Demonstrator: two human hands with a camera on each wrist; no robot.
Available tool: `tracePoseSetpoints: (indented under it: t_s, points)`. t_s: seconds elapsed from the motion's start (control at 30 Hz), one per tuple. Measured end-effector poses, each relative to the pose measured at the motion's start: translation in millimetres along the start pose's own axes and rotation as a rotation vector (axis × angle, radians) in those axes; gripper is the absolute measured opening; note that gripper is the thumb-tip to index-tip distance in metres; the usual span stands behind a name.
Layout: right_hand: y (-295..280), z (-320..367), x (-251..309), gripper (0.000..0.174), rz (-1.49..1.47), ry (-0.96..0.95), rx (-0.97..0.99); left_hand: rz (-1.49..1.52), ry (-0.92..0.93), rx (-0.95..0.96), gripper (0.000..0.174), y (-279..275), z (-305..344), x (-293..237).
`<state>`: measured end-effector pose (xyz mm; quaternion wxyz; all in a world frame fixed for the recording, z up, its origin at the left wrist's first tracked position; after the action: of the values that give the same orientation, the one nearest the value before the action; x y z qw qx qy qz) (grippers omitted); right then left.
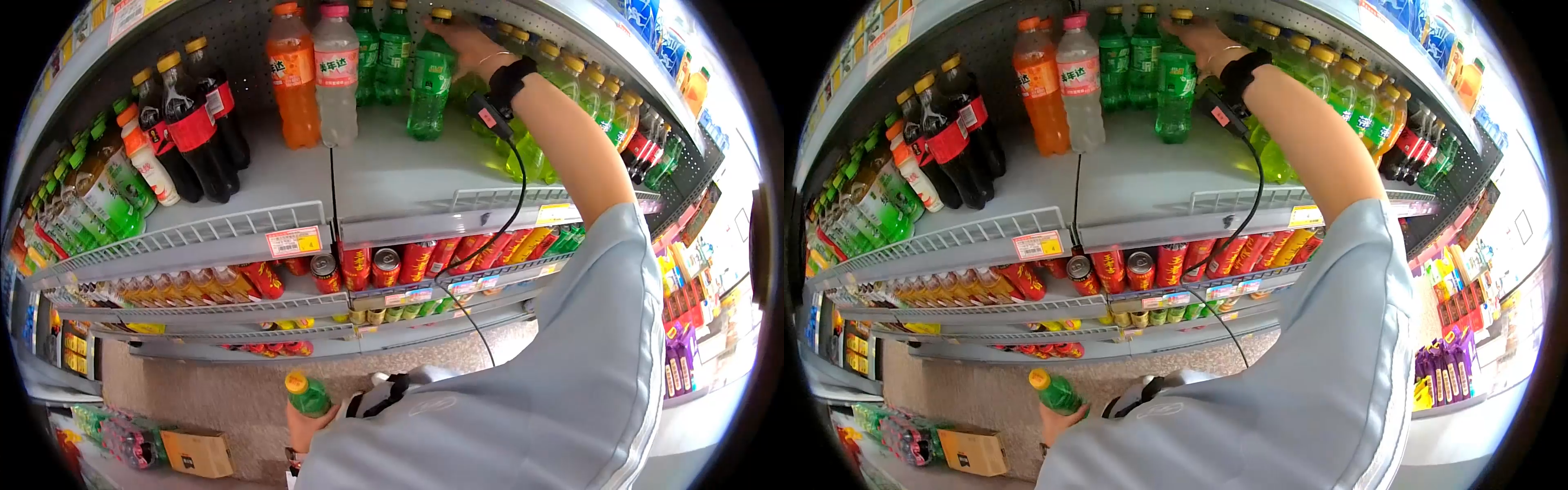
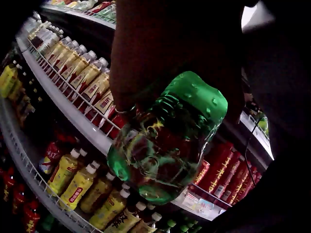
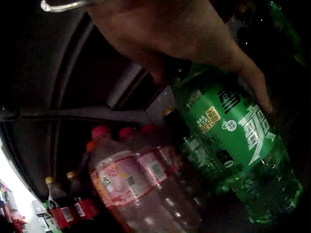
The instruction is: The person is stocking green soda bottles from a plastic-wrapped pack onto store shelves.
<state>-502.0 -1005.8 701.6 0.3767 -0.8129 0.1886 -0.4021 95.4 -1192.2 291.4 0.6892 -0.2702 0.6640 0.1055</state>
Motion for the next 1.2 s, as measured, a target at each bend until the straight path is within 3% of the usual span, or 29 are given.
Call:
tracePoseSetpoints:
  t_s: [0.07,0.13,0.2,0.37,0.5,0.57,0.6,0.67,0.7,0.77,0.8,0.87,1.0,1.07,1.13,1.2]
  points:
    - [-4.4,19.2,21.9,0.075,-0.185,0.073,-0.024,0.010,-0.037,0.040,0.060,-6.1,0.6,7.1]
    - [-8.2,43.2,42.2,0.071,-0.374,0.149,-0.047,-0.035,-0.017,-0.141,0.063,-17.8,6.0,3.0]
    - [-5.6,47.1,43.2,0.070,-0.470,0.185,-0.061,-0.057,-0.042,-0.127,0.064,-24.6,5.5,9.8]
    - [-1.8,55.8,44.4,0.077,-0.406,-0.255,-0.127,0.004,-0.060,-0.102,0.066,-28.4,-0.5,25.7]
    - [-4.1,77.9,60.6,0.084,-0.194,-0.349,-0.215,-0.026,-0.057,-0.048,0.063,-25.6,-16.8,33.3]
    - [-1.7,82.2,58.4,0.090,-0.071,0.078,-0.126,-0.086,-0.026,-0.007,0.061,-23.2,-22.6,33.1]
    - [0.6,81.0,54.3,0.090,-0.075,0.079,-0.128,-0.082,0.008,-0.005,0.061,-20.8,-25.9,28.1]
    - [4.5,78.6,52.3,0.094,-0.022,-0.212,-0.219,-0.083,0.044,-0.005,0.060,-16.0,-33.0,11.7]
    - [6.4,78.1,46.8,0.094,-0.025,-0.212,-0.222,-0.081,0.047,0.013,0.059,-13.6,-35.2,-3.3]
    - [8.5,83.9,51.4,0.089,0.060,-0.563,-0.255,-0.080,0.051,0.031,0.059,-11.6,-37.6,-11.5]
    - [7.0,95.3,67.1,0.089,0.058,-0.563,-0.257,-0.042,0.042,0.045,0.059,-10.8,-39.0,-10.7]
    - [8.2,115.6,70.4,0.070,0.006,0.094,-0.173,-0.005,0.034,0.057,0.059,-9.7,-41.2,-7.9]
    - [29.3,133.4,34.5,0.087,-0.127,0.292,-0.136,-0.056,0.091,0.029,0.062,-9.9,-46.4,-1.7]
    - [47.6,137.8,24.6,0.084,-0.197,0.473,0.343,-0.066,0.102,0.043,0.063,-12.9,-48.5,5.9]
    - [47.0,130.9,25.9,0.082,-0.203,0.487,0.321,-0.148,0.101,0.149,0.064,-12.2,-53.3,18.4]
    - [48.4,118.7,23.8,0.080,-0.202,0.505,0.299,-0.107,0.120,0.126,0.063,-9.5,-56.7,3.2]
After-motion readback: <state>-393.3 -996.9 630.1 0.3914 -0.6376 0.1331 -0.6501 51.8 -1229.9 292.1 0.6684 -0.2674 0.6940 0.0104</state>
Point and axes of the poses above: each hand's wrist, its own z-axis away from the middle knuckle, its own y-axis out of the palm, x = y × z, the point moved 4 cm from there along -z, towards the middle knuckle, and after that the axes turned 6 degrees about y, right-handed, at the moved point
